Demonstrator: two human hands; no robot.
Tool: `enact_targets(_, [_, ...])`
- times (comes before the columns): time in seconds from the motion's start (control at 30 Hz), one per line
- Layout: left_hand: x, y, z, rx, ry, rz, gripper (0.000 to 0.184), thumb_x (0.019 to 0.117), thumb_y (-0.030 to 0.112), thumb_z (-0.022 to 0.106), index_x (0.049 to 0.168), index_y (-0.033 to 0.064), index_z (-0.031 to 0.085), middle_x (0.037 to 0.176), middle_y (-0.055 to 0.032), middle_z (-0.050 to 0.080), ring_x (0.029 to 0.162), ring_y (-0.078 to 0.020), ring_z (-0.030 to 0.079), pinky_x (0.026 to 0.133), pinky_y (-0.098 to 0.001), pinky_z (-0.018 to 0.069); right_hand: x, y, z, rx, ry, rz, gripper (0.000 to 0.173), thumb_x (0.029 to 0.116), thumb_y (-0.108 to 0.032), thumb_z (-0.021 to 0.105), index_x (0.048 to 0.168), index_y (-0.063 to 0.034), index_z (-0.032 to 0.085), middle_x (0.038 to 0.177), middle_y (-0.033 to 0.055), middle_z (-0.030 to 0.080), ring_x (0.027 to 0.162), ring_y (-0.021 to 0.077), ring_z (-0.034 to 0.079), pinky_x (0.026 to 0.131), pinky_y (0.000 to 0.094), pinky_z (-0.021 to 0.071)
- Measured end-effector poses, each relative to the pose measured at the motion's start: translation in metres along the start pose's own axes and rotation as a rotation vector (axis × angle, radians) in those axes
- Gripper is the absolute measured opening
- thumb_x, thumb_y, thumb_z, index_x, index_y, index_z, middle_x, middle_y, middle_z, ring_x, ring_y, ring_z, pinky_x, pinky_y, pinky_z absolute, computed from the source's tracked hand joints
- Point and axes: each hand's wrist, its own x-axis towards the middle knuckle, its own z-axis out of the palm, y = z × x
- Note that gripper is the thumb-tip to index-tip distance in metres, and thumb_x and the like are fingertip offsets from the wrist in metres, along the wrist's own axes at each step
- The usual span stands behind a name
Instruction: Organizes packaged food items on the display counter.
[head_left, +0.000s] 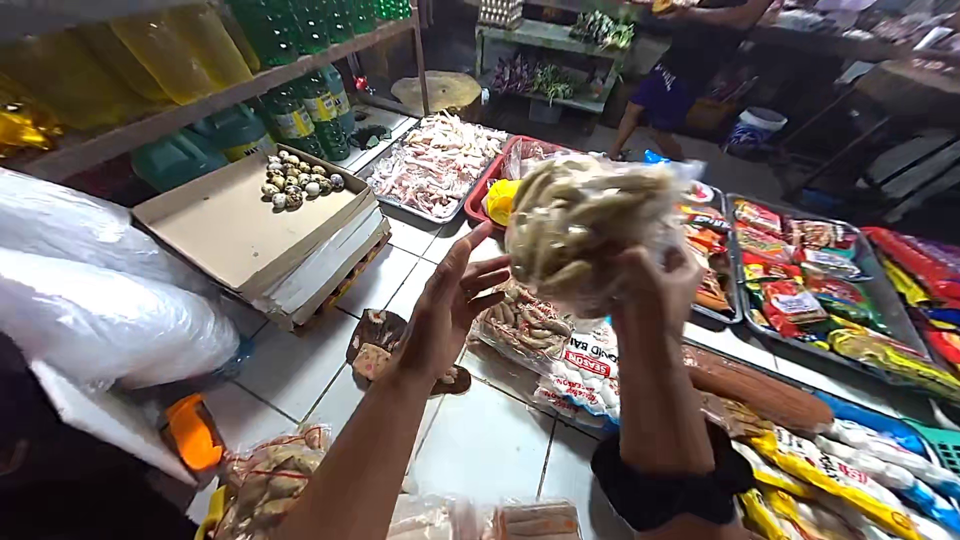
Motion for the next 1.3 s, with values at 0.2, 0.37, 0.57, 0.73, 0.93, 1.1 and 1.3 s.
enact_targets(0.2, [0.008, -0.009, -0.033, -0.048, 0.055, -0.048, 0.105, 0.0829, 0.048, 0.079, 0.16, 0.0195, 0.014, 0.131, -0.0104, 0.059, 0.098, -0.0211, 0.069, 0.077, -0.0401, 0.0622, 0.001, 0.003, 0.074, -0.443, -0.438, -0.463, 0.068, 0.0695, -0.037, 0.086, 0.121, 0.0019, 0.063, 0.119, 0.0204, 0.064, 0.104, 0.0283, 0.065, 0.086, 0.0504, 0.0545])
enact_targets(0.37, [0.004, -0.039, -0.049, -0.266, 0.196, 0.102, 0.057, 0.0845, 0.03, 0.082, 0.13, 0.015, 0.051, 0.103, 0.0001, 0.07, 0.087, -0.011, 0.07, 0.079, -0.0323, 0.0606, 0.008, -0.001, 0.093, -0.443, -0.828, -0.544, 0.068, 0.0682, -0.03, 0.09, 0.128, -0.0065, 0.067, 0.141, 0.0218, 0.057, 0.13, 0.037, 0.056, 0.099, 0.0584, 0.051])
enact_targets(0.57, [0.012, -0.095, -0.062, -0.77, 0.371, 0.08, 0.044, 0.0929, 0.055, 0.058, 0.112, 0.0157, 0.06, 0.095, -0.0069, 0.071, 0.089, -0.0208, 0.071, 0.077, -0.0433, 0.0602, 0.012, 0.005, 0.124, -0.522, -0.961, -0.43, 0.082, 0.0796, -0.024, 0.086, 0.15, -0.0086, 0.047, 0.117, 0.0188, 0.07, 0.085, 0.0315, 0.07, 0.074, 0.0547, 0.0578])
enact_targets(0.73, [0.013, -0.164, -0.084, -0.475, 0.687, -0.59, 0.05, 0.1101, 0.045, 0.036, 0.14, 0.0066, 0.048, 0.122, -0.0172, 0.058, 0.102, -0.0283, 0.058, 0.085, -0.048, 0.0504, -0.039, 0.099, 0.165, -1.156, -1.011, -0.142, 0.065, 0.0898, -0.035, 0.075, 0.14, 0.0016, 0.055, 0.137, 0.0333, 0.055, 0.128, 0.0537, 0.052, 0.096, 0.072, 0.0451])
enact_targets(0.93, [0.015, -0.168, -0.109, -0.006, 0.919, -0.732, 0.059, 0.0954, 0.009, 0.069, 0.146, 0.0021, 0.04, 0.133, -0.029, 0.055, 0.108, -0.0405, 0.066, 0.079, -0.0543, 0.0605, -0.032, 0.131, 0.172, -1.233, -1.234, 0.093, 0.068, 0.1007, -0.04, 0.055, 0.155, -0.0023, 0.041, 0.159, 0.0328, 0.033, 0.146, 0.0506, 0.033, 0.113, 0.0657, 0.033])
enact_targets(1.1, [0.004, -0.165, -0.103, 0.267, 0.907, -0.671, 0.09, 0.0875, 0.02, 0.082, 0.153, 0.0051, 0.022, 0.132, -0.0314, 0.054, 0.105, -0.0412, 0.069, 0.077, -0.0537, 0.0625, 0.049, 0.146, 0.15, -0.981, -0.892, -0.081, 0.066, 0.0939, -0.053, 0.068, 0.145, -0.0127, 0.058, 0.149, 0.0184, 0.054, 0.142, 0.0471, 0.04, 0.107, 0.0736, 0.0311])
enact_targets(1.3, [-0.011, -0.161, -0.102, 0.667, 0.752, -0.668, 0.086, 0.0898, 0.013, 0.077, 0.153, -0.0051, 0.022, 0.138, -0.0284, 0.056, 0.129, -0.037, 0.058, 0.11, -0.0474, 0.0456, 0.094, 0.283, 0.124, -1.013, -0.973, 0.344, 0.112, 0.0618, -0.085, 0.075, 0.133, -0.0001, 0.062, 0.119, 0.028, 0.068, 0.111, 0.0458, 0.065, 0.094, 0.069, 0.0493])
